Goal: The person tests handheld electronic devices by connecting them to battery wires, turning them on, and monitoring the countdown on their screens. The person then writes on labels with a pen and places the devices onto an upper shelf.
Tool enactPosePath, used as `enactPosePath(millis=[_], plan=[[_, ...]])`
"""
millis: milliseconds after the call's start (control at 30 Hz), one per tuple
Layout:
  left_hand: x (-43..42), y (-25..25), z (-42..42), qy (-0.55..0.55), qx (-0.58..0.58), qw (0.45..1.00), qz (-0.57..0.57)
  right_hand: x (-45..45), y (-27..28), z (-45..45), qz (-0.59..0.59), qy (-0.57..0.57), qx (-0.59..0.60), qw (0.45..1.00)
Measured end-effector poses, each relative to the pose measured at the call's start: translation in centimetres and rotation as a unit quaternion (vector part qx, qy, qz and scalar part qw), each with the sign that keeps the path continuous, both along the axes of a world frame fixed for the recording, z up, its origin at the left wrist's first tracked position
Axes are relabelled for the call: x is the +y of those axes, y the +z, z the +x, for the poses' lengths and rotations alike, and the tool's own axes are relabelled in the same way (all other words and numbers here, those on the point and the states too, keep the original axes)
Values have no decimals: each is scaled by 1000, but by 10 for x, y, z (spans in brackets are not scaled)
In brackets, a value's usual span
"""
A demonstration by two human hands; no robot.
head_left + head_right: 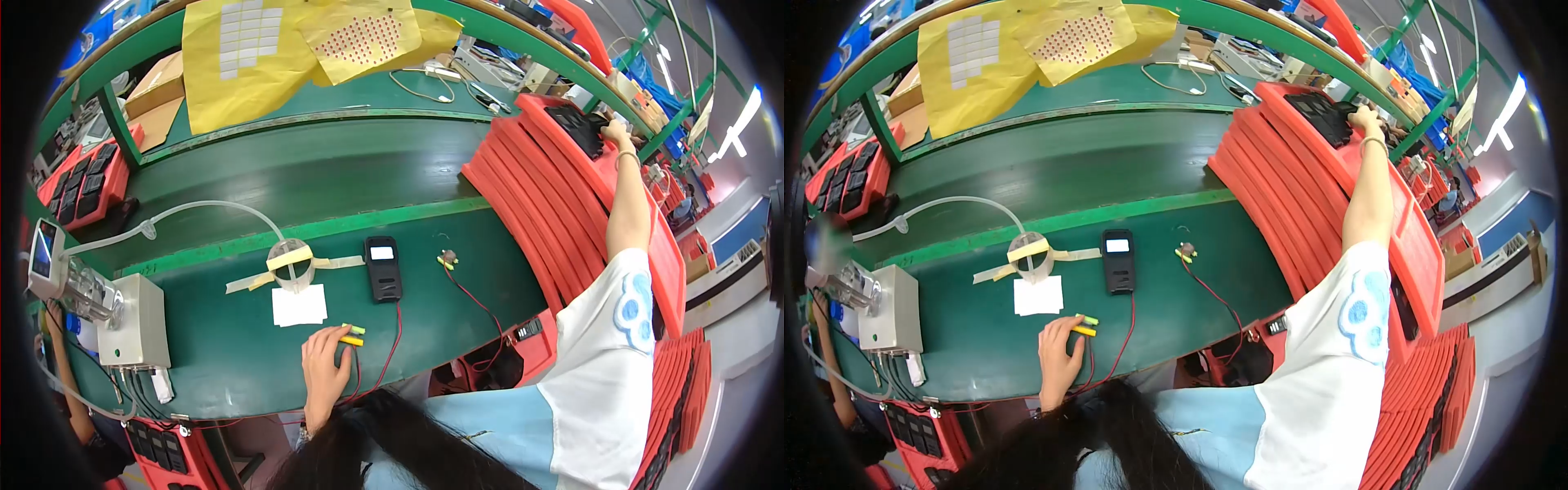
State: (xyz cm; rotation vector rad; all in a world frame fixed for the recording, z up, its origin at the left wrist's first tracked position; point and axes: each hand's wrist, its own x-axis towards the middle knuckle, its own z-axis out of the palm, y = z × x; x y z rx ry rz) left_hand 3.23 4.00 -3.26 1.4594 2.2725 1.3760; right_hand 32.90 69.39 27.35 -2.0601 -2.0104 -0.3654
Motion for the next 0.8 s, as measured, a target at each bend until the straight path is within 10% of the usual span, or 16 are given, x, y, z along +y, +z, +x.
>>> enactPosePath(millis=[100,200,267,500,700,733,800], plan=[[4,1,-3,-7,-11,1000,-19,106,-18,55,0,220,158,962],[6,0,-2,3,-4,1000,-27,9,-28,14,-11,228,327,917],[7,-1,-1,11,-14,999,-42,52,-28,17,-9,223,177,959],[6,-2,-2,15,-25,999,-32,150,-58,51,38,307,235,922],[4,-8,-3,12,-15,1000,-14,28,-34,-8,86,-28,104,990],[3,-7,-3,6,-13,1000,-13,-86,-115,81,68,28,56,996],[2,-8,-3,4,-5,1000,-4,180,-29,68,31,137,-43,989]])
